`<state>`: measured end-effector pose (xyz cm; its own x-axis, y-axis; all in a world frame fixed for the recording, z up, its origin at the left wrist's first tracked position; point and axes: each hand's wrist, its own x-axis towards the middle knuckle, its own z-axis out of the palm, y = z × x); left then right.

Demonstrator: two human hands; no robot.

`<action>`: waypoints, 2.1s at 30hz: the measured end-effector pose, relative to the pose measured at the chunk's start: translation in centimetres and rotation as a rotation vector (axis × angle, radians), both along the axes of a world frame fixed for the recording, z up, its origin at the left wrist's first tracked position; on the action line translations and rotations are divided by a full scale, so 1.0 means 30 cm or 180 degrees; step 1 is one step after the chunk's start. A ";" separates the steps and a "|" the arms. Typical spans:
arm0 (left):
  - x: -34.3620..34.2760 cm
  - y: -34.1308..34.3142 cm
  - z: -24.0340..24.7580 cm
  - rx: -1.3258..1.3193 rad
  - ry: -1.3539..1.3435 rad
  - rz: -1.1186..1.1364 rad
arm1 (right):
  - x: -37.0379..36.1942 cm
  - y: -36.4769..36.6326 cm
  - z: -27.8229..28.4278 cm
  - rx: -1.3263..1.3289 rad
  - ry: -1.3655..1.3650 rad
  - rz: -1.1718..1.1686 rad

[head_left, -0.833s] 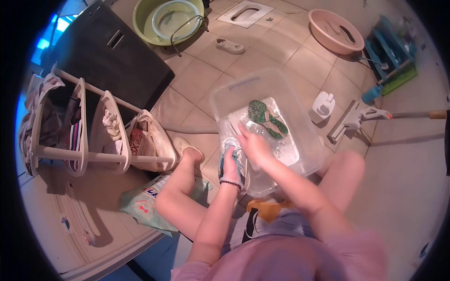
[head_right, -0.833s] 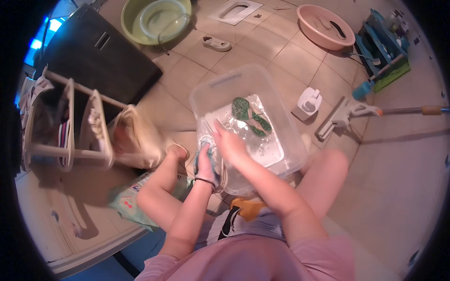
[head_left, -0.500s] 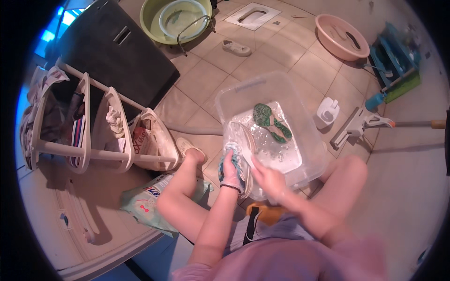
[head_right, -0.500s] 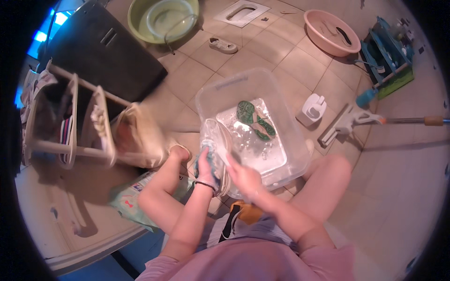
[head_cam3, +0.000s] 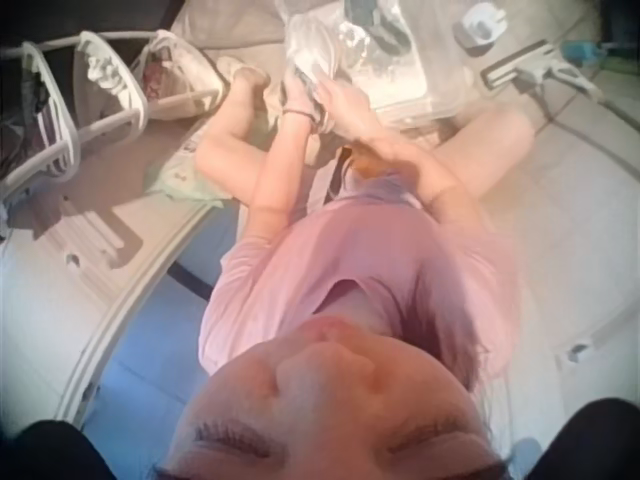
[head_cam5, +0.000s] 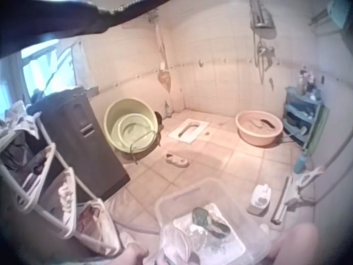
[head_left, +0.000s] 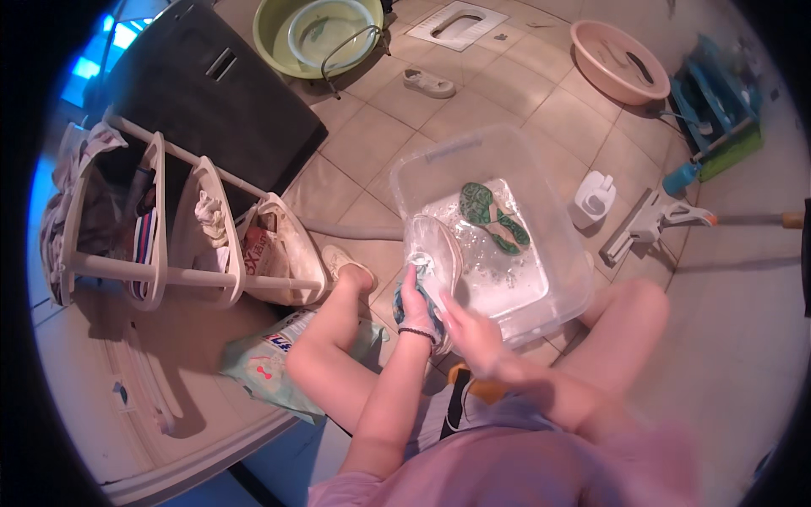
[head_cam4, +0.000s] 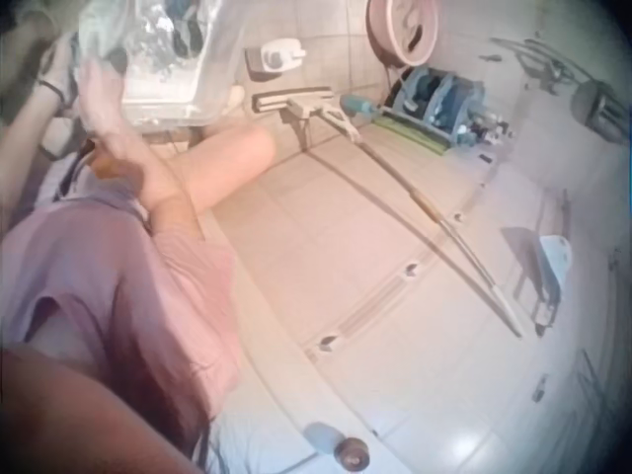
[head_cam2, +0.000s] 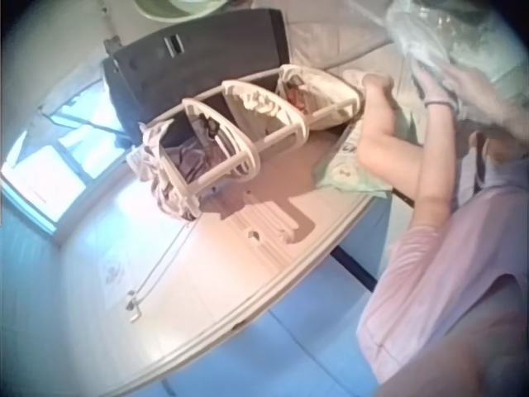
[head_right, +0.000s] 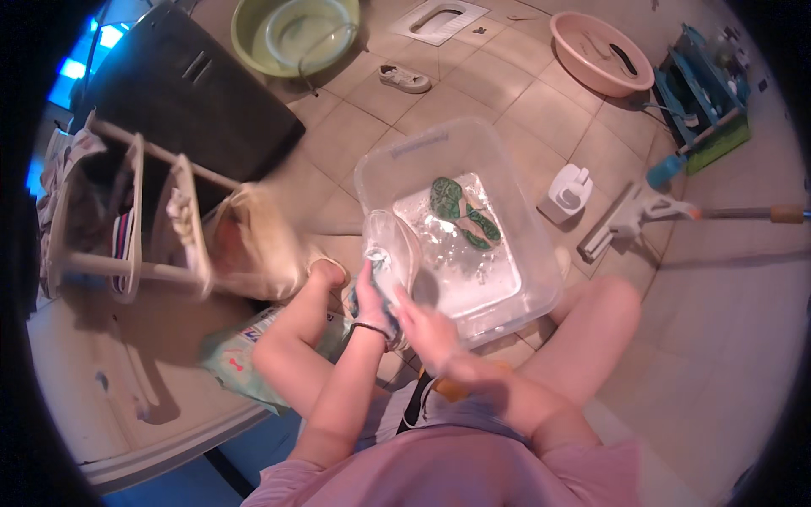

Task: The person sits on the floor and scrubs a white sneaker with a brush and a green sponge. They use a clear plastic container filled with soapy water to clean the shoe, repeatedly dipping the tools and scrubbing the exterior and interior surfaces.

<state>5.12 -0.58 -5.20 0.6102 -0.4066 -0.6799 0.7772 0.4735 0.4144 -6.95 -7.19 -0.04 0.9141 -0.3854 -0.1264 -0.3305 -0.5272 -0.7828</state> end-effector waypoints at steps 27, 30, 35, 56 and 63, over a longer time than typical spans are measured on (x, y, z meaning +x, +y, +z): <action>-0.022 -0.047 0.083 0.0071 -0.0045 -0.0171 | 0.287 -0.247 -0.088 0.0797 -0.0022 -0.0920; -0.005 0.014 0.061 0.0223 -0.0049 0.0042 | 0.031 -0.087 -0.064 0.1190 -0.0012 -0.0762; -0.015 0.000 0.094 0.0177 0.0258 -0.0127 | 0.058 -0.075 -0.057 0.1375 0.0415 -0.0807; -0.001 -0.010 0.060 0.0088 0.0208 -0.0033 | 0.240 -0.150 -0.128 0.2142 -0.0341 -0.1478; -0.011 -0.003 0.097 0.0220 0.0238 -0.0203 | -0.048 0.113 -0.181 0.2209 -0.0802 -0.1488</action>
<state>4.79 -0.68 -2.28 0.5311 -0.3936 -0.7504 0.8348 0.3945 0.3840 -8.38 -3.80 -5.46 0.7139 -0.6387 -0.2870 -0.1677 0.2420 -0.9557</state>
